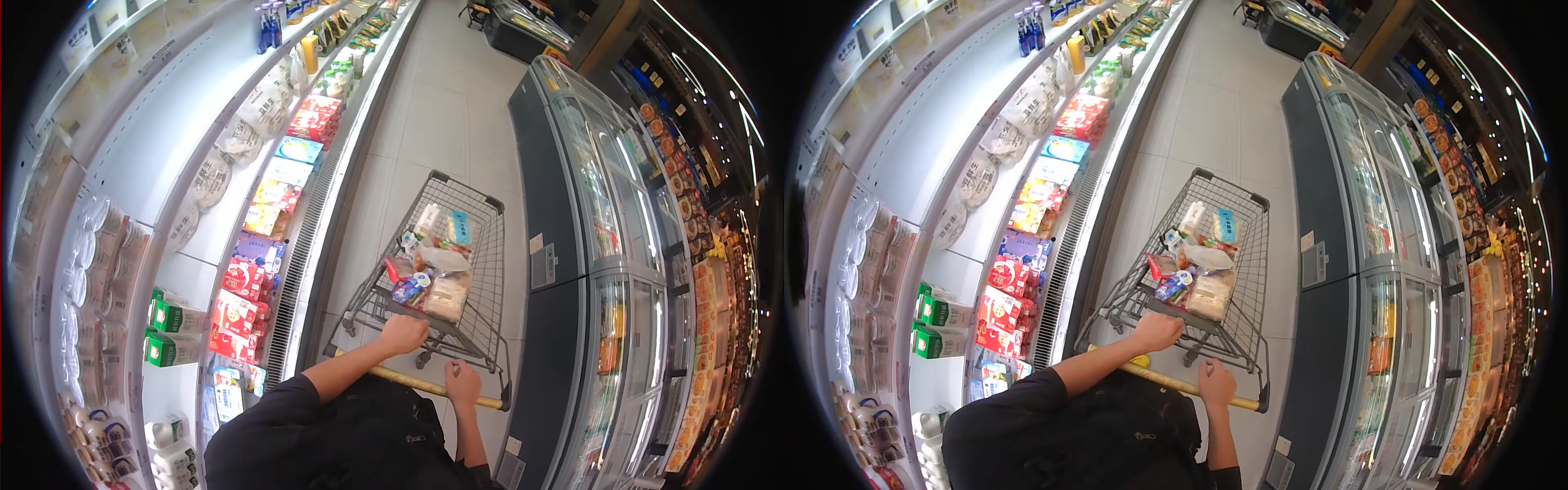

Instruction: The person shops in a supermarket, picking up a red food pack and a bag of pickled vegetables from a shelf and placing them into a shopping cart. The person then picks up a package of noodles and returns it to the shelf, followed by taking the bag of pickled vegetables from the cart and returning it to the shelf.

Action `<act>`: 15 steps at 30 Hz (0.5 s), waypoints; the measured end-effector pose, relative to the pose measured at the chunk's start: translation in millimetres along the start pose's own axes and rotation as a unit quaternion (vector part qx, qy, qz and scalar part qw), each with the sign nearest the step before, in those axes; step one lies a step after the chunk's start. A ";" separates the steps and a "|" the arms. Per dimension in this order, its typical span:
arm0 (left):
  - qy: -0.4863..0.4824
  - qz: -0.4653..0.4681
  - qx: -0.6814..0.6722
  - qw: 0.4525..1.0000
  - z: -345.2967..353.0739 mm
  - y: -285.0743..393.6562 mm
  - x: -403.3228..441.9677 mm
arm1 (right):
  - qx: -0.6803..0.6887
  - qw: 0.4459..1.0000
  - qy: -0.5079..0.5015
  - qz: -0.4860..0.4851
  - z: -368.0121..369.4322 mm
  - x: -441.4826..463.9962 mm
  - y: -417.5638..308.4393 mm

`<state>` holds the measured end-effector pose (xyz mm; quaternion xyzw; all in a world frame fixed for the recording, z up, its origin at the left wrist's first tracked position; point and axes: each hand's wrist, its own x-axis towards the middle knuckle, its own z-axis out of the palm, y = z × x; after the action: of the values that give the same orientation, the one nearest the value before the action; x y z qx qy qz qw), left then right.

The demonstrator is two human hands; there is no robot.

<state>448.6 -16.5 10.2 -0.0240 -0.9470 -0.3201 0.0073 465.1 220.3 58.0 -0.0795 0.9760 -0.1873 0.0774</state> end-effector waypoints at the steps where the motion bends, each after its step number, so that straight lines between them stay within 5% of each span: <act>1: -0.002 -0.007 0.005 1.000 -15.2 2.2 -6.5 | -0.004 1.000 -0.006 0.008 -7.5 -6.3 -13.0; 8: -0.030 -0.045 0.018 0.998 -47.9 -24.4 16.7 | -0.004 0.998 -0.062 -0.028 -11.4 41.9 -52.7; 13: -0.033 -0.061 0.036 0.997 -56.0 -41.1 36.8 | 0.012 0.962 -0.222 -0.156 -12.8 85.1 -58.5; 15: -0.030 -0.067 0.047 0.996 -64.7 -60.7 43.2 | 0.028 0.944 -0.304 -0.128 -11.7 102.2 -80.3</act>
<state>402.3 -102.2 26.1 0.0300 -0.9603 -0.2744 -0.0415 373.4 132.0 86.7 -0.2546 0.8819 -0.1902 0.3483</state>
